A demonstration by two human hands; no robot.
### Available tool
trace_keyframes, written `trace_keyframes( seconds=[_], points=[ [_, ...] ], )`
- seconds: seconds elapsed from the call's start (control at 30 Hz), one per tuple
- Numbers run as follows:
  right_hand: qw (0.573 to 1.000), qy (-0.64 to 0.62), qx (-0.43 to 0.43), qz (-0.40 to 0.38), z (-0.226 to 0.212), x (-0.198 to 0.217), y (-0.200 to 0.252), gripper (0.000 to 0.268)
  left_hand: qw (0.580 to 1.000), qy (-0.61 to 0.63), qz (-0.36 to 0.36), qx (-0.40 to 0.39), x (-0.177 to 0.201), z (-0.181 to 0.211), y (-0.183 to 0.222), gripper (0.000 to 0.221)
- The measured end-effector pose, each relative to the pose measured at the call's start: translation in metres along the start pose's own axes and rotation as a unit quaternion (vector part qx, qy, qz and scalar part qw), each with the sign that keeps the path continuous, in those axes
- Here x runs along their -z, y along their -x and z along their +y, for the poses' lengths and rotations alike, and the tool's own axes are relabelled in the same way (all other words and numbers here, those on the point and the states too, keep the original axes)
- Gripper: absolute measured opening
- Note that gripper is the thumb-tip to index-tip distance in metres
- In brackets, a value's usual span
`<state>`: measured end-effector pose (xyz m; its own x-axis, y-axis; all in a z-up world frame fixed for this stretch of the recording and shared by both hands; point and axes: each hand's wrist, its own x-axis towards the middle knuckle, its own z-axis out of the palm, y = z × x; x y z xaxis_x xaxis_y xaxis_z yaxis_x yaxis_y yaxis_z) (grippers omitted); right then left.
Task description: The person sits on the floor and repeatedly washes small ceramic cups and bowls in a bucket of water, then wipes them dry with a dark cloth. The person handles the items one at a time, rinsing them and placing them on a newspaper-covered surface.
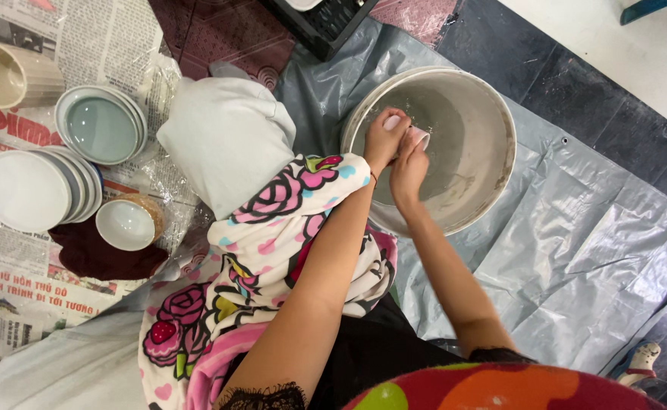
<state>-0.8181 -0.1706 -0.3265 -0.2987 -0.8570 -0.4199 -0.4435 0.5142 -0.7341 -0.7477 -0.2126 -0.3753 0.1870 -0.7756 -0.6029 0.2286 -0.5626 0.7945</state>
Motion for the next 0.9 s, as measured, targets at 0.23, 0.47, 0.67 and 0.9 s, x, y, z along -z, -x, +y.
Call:
trace_keyframes(
  seconds=[0.23,0.47,0.67,0.9],
  points=[
    [0.737,0.281,0.583,-0.195,0.013,0.081,-0.047,0.038,0.982,0.087,-0.046,0.161,0.001,-0.031,-0.007,0.037],
    [0.978,0.028,0.179,-0.104,0.043,0.016,-0.033,0.051,0.992,-0.053,0.094,-0.068,0.001,0.005,0.008,0.025],
    [0.937,-0.271,-0.205,-0.084,0.017,0.000,-0.047,0.049,0.949,-0.147,0.103,-0.259,0.003,0.028,0.019,0.018],
    [0.914,0.243,0.302,-0.117,-0.007,0.034,-0.017,0.036,0.985,0.155,0.076,-0.002,0.003,-0.021,-0.004,0.029]
  ],
)
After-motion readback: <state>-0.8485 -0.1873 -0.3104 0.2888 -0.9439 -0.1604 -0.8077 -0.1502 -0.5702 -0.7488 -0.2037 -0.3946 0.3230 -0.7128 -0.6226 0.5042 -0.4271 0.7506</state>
